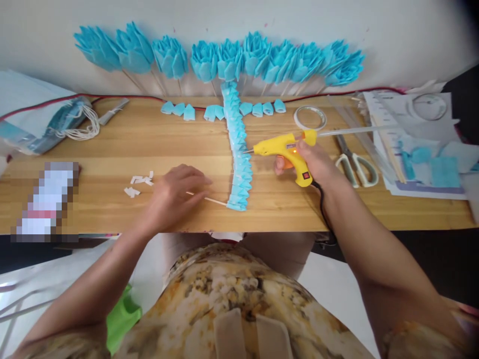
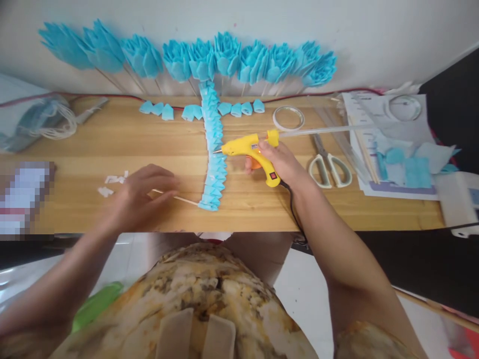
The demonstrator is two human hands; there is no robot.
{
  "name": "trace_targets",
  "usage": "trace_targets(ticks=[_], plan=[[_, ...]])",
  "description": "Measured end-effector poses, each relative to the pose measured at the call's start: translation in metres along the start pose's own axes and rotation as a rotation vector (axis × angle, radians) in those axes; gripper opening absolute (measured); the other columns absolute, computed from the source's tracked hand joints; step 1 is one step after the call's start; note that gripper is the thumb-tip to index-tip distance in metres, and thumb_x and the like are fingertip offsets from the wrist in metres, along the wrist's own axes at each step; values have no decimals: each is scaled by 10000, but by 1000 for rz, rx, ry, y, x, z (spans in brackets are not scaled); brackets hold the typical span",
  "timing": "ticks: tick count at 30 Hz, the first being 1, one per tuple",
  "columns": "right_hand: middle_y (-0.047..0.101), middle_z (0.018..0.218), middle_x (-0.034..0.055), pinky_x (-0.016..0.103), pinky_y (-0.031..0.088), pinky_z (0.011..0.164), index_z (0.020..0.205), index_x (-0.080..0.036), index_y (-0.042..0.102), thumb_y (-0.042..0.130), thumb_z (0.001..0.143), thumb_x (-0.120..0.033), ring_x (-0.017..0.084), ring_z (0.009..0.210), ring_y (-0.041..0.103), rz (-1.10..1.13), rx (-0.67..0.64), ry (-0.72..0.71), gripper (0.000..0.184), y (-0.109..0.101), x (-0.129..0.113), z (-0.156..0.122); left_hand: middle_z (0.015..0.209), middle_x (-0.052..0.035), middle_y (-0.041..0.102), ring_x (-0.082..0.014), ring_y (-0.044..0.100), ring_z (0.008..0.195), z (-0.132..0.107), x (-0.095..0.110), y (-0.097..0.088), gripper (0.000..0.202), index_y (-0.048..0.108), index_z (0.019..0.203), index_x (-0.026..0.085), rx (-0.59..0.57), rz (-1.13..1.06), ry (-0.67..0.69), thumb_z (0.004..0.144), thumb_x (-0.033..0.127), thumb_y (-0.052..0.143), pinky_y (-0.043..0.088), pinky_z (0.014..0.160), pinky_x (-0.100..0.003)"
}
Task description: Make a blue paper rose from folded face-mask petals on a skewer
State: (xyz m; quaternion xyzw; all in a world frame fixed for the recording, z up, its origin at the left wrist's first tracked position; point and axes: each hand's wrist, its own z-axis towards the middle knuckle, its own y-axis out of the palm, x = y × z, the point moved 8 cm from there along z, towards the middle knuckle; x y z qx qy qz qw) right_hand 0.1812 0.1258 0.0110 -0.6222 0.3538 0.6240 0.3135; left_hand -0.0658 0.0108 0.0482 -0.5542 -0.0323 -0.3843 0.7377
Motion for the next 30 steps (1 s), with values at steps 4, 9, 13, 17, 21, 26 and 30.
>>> trace_targets(ticks=[4, 9, 13, 17, 21, 26, 30], plan=[[669, 656, 21, 269, 542, 588, 870, -144, 690, 736, 761, -716, 138, 582, 642, -15, -107, 8, 584, 13, 0, -2, 1076, -104, 739, -256, 678, 1007, -25, -7, 14, 166, 726, 1053, 192, -14, 18, 66, 947, 310, 675, 512, 882, -417], [678, 687, 33, 253, 522, 589, 828, -132, 699, 680, 849, -667, 124, 595, 634, -99, -175, -4, 535, 31, -6, -19, 1125, -107, 723, -270, 666, 1046, -34, -6, 16, 170, 715, 1094, 198, 14, 17, 69, 953, 272, 656, 499, 901, -433], [670, 674, 25, 249, 480, 587, 896, -143, 727, 643, 885, -654, 124, 608, 629, -99, -77, -1, 518, 31, 2, -46, 1130, -98, 716, -267, 660, 1055, -34, -7, 13, 180, 705, 1114, 205, 44, 5, 79, 948, 254, 653, 496, 903, -424], [652, 664, 8, 292, 493, 630, 998, -177, 721, 659, 873, -653, 139, 609, 610, 36, 148, -2, 497, 25, 22, -71, 1133, -105, 716, -270, 662, 1068, -34, -6, 16, 198, 693, 1139, 193, 24, -2, 104, 948, 215, 647, 497, 921, -433], [618, 636, -11, 302, 485, 597, 984, -199, 711, 664, 830, -703, 142, 571, 574, 46, 334, -43, 529, 22, 28, -79, 1142, -109, 713, -274, 656, 1084, -35, -6, 20, 208, 682, 1156, 196, -30, -17, 102, 956, 184, 626, 504, 944, -456], [621, 654, -7, 327, 539, 693, 1004, -192, 712, 655, 817, -716, 163, 640, 619, -85, 401, 0, 559, 24, 26, -78, 1176, -124, 707, -295, 643, 1118, -36, -5, 22, 222, 668, 1174, 185, -58, -9, 100, 956, 185, 629, 510, 966, -483], [666, 700, 18, 384, 555, 834, 940, -205, 737, 636, 828, -706, 210, 788, 674, -150, 371, 21, 524, 29, 25, -80, 1195, -130, 703, -305, 633, 1139, -37, -6, 23, 234, 667, 1185, 176, -75, -5, 83, 954, 188, 636, 508, 977, -492]])
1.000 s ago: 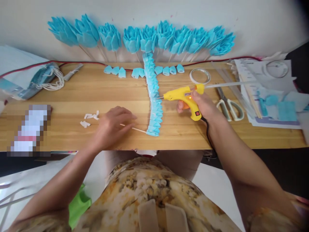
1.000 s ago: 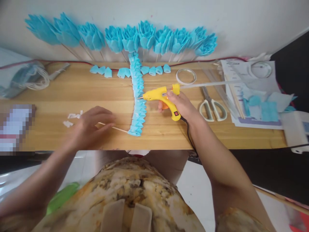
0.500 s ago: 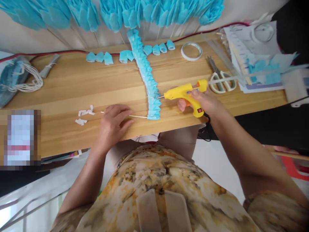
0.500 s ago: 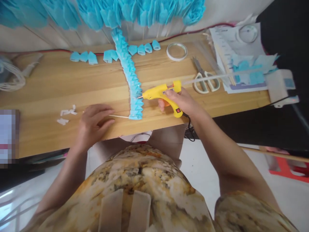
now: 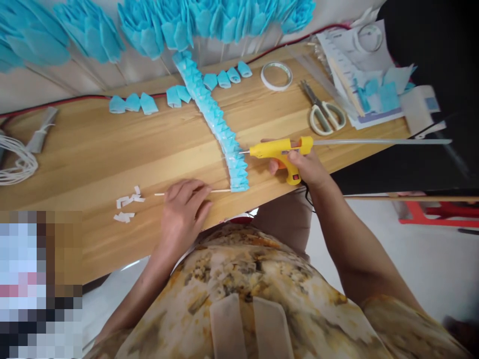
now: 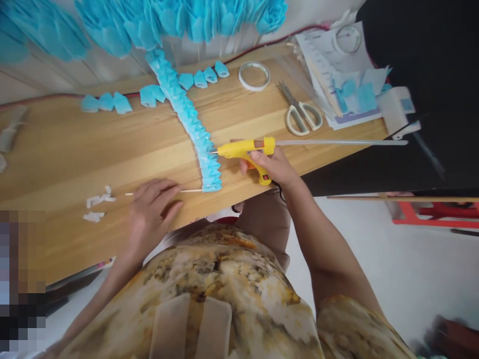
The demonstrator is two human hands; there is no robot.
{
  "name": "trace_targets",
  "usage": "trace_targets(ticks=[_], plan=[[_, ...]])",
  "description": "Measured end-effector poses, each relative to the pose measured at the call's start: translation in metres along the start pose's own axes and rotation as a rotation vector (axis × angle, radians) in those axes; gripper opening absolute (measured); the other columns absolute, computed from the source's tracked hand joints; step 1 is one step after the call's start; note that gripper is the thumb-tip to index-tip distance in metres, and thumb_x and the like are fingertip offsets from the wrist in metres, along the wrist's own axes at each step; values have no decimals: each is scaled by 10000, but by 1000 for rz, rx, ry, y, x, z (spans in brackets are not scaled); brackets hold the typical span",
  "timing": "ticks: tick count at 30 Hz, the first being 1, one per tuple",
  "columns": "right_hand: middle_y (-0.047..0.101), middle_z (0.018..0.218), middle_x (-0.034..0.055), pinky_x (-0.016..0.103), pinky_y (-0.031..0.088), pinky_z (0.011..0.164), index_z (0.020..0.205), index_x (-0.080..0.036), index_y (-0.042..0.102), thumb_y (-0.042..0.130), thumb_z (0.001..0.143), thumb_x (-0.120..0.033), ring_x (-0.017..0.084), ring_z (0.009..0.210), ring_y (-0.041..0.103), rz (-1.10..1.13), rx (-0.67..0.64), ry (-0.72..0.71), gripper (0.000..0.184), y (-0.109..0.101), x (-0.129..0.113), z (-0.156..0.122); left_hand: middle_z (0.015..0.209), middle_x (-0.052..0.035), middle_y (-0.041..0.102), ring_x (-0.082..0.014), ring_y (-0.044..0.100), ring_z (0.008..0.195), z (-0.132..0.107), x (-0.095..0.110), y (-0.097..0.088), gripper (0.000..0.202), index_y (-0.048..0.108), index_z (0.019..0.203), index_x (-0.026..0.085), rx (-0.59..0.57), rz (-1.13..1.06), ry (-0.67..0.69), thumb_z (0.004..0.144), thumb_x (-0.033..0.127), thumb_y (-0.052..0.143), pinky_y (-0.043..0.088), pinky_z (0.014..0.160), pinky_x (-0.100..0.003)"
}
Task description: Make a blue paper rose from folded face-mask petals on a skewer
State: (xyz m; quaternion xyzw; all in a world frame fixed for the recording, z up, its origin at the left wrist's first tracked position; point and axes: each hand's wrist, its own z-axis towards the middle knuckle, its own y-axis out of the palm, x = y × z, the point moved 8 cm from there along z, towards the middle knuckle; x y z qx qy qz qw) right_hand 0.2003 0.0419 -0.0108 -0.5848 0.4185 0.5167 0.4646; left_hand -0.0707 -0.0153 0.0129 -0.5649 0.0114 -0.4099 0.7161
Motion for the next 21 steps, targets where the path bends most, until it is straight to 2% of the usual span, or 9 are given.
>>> trace_targets(ticks=[4, 9, 12, 16, 21], plan=[[684, 728, 47, 376, 539, 884, 784, -203, 729, 628, 850, -681, 240, 928, 693, -46, -57, -23, 493, 4, -1, -2, 1198, -121, 706, -300, 635, 1142, -1, 0, 0, 235, 666, 1192, 184, -2, 4, -2, 961, 189, 623, 505, 984, -483], [693, 722, 29, 337, 526, 743, 931, -201, 743, 613, 859, -691, 202, 779, 670, -47, -91, -14, 512, 4, 2, -2, 1190, -123, 716, -294, 641, 1130, -2, -1, 0, 239, 673, 1196, 166, 17, 6, 8, 966, 186, 609, 509, 983, -474], [687, 711, 16, 332, 529, 742, 1002, -203, 736, 612, 856, -695, 193, 761, 667, -27, -94, -37, 528, 5, 0, -1, 1179, -118, 727, -288, 647, 1118, -3, -4, 0, 245, 681, 1198, 170, 33, 3, -6, 966, 192, 606, 513, 979, -469], [684, 698, 18, 329, 537, 736, 960, -225, 751, 615, 857, -707, 183, 716, 646, -39, -107, -55, 511, 7, -1, 0, 1164, -116, 738, -276, 658, 1109, -2, -6, -1, 240, 697, 1184, 176, 59, -8, -21, 969, 220, 599, 516, 975, -461], [674, 675, 20, 306, 535, 698, 946, -191, 754, 620, 850, -719, 164, 675, 626, -32, -162, -53, 553, 12, -4, 2, 1141, -103, 748, -261, 676, 1083, 0, -12, 0, 231, 730, 1133, 196, 70, -25, -98, 953, 280, 612, 523, 967, -458]])
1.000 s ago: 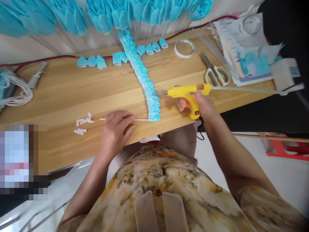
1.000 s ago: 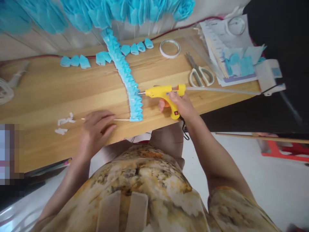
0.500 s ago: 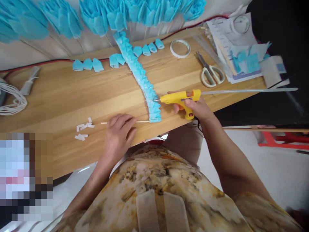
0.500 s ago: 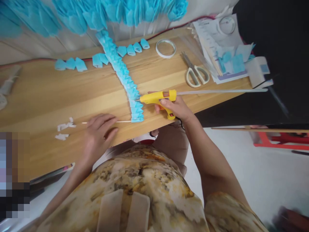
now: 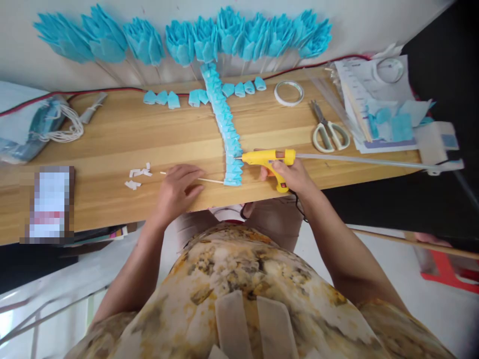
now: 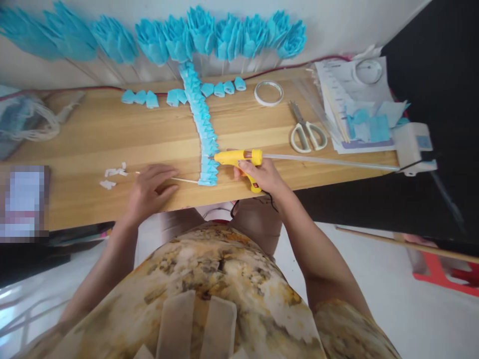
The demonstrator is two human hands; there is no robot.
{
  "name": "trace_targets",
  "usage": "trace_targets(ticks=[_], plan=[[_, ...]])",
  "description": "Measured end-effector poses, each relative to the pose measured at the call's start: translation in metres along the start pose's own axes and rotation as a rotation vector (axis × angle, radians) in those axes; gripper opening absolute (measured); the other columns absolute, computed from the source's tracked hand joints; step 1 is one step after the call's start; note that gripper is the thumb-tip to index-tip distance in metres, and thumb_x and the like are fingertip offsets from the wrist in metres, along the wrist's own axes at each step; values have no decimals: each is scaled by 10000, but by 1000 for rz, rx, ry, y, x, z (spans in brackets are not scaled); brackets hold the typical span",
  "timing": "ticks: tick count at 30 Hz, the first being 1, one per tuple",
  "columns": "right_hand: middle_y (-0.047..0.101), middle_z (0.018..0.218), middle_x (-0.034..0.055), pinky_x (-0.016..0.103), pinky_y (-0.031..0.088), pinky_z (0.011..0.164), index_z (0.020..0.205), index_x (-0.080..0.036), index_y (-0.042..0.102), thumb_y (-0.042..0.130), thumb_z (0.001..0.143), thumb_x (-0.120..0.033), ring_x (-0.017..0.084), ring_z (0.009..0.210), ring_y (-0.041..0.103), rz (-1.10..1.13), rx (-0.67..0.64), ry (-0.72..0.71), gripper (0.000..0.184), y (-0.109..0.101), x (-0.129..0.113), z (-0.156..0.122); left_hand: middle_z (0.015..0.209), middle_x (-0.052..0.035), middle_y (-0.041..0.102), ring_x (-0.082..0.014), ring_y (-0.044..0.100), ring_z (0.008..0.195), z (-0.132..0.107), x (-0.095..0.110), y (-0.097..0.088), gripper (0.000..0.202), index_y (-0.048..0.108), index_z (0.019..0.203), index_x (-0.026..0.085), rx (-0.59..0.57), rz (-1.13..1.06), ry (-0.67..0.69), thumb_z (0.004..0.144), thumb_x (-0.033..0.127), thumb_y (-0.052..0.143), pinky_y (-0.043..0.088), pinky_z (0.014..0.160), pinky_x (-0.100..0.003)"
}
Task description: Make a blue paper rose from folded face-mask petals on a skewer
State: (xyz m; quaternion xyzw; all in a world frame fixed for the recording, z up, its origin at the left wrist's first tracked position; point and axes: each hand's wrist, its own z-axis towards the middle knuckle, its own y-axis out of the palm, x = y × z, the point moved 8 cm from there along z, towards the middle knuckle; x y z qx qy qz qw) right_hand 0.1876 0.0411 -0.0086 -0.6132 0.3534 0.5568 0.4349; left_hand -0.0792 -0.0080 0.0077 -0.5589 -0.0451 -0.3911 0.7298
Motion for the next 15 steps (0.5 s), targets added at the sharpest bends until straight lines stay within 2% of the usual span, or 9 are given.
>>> trace_targets(ticks=[5, 10, 15], plan=[[664, 687, 19, 289, 537, 667, 901, -187, 741, 616, 853, -718, 157, 674, 620, 20, -26, 15, 548, 0, 4, -3, 1128, -112, 750, -262, 682, 1059, 1, -6, 0, 260, 748, 1116, 191, 6, -12, -68, 923, 323, 635, 520, 962, -470], [648, 704, 29, 266, 498, 588, 694, -197, 674, 589, 868, -719, 150, 662, 593, -44, -84, 39, 556, 1, 12, -4, 1110, -122, 749, -271, 676, 1059, 2, -7, 0, 267, 755, 1105, 188, 19, -32, -78, 913, 346, 660, 517, 964, -476], [649, 669, 12, 290, 490, 669, 748, -198, 670, 611, 859, -707, 145, 645, 580, -16, -75, -26, 525, 2, 4, -3, 1085, -127, 758, -264, 681, 1047, 2, -4, -2, 263, 759, 1083, 170, 56, -23, -31, 928, 355, 654, 520, 954, -460]])
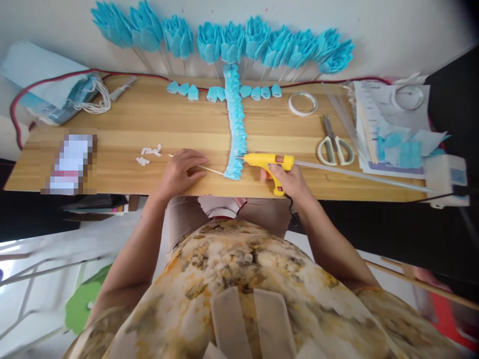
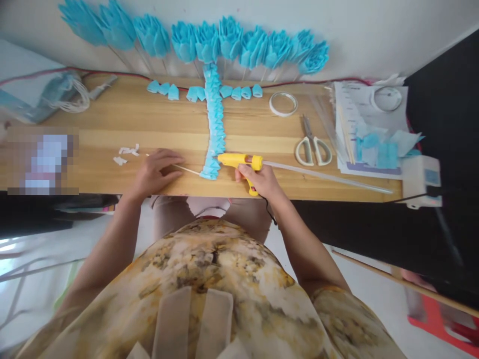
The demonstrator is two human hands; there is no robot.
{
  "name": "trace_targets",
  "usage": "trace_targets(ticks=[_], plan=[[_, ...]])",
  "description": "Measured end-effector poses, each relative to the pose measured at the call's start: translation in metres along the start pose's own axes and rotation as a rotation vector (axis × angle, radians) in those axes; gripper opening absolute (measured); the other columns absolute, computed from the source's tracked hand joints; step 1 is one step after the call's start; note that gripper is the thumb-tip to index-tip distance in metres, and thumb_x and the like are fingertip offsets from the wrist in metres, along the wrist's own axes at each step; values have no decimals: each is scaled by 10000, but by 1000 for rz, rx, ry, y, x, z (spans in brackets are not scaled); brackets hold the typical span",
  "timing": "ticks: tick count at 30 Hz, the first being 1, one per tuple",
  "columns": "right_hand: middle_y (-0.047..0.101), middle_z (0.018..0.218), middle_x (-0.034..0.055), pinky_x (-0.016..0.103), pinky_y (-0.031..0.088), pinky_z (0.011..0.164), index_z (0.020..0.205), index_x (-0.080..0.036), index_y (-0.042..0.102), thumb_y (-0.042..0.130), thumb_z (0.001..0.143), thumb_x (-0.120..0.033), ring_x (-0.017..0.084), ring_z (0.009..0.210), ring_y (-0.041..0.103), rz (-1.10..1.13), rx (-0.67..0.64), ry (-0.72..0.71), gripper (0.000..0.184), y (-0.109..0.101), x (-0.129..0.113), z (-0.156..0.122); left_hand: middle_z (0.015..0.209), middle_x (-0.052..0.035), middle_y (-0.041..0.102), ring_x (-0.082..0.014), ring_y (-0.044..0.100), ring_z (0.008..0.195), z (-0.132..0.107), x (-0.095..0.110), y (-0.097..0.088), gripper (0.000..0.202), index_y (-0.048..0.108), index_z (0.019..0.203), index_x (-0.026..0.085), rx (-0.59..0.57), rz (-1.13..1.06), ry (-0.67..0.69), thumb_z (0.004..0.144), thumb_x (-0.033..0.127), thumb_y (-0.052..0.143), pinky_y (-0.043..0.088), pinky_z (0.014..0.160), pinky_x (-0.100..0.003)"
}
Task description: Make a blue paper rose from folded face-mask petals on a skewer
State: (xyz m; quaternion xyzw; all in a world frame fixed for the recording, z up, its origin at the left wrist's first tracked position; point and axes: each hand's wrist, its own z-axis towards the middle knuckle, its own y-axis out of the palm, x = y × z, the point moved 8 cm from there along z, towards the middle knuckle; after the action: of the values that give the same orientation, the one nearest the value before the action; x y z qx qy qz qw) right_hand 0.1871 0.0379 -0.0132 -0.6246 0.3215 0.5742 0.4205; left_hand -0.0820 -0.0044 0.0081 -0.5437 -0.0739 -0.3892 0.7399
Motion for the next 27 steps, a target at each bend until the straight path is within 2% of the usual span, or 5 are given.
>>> trace_targets(ticks=[4, 13, 17, 23, 27], plan=[[647, 664, 22, 299, 488, 686, 688, -197, 647, 595, 859, -723, 152, 657, 585, -35, 24, 14, 555, 4, -1, -10, 1083, -130, 758, -260, 682, 1035, 0, -1, 0, 252, 763, 1067, 158, 8, -5, 15, 918, 332, 656, 525, 946, -452], [636, 683, 28, 305, 534, 704, 659, -214, 629, 617, 851, -695, 159, 669, 591, -70, 143, 75, 519, 11, -1, -26, 1144, -103, 740, -271, 661, 1085, -1, -6, 6, 248, 754, 1077, 199, -61, -5, -44, 921, 337, 620, 496, 992, -481], [637, 674, 28, 332, 566, 718, 711, -224, 664, 620, 843, -700, 176, 671, 614, -94, 140, 94, 495, 11, -3, -27, 1140, -99, 738, -274, 660, 1083, -1, -5, 8, 241, 743, 1074, 204, -100, 7, -28, 939, 335, 593, 489, 986, -472], [643, 667, 27, 367, 577, 782, 751, -230, 679, 638, 848, -666, 192, 700, 626, -125, 135, 111, 449, 8, -5, -29, 1140, -104, 739, -274, 657, 1085, 0, 0, 6, 241, 742, 1092, 202, -98, -21, -5, 960, 314, 574, 482, 980, -459], [639, 662, 18, 344, 560, 699, 805, -229, 696, 639, 858, -648, 172, 645, 587, -113, 117, 133, 426, 9, -3, -29, 1156, -100, 734, -280, 653, 1100, 0, 1, 6, 245, 745, 1097, 216, -129, -26, -38, 960, 306, 563, 473, 998, -478]])
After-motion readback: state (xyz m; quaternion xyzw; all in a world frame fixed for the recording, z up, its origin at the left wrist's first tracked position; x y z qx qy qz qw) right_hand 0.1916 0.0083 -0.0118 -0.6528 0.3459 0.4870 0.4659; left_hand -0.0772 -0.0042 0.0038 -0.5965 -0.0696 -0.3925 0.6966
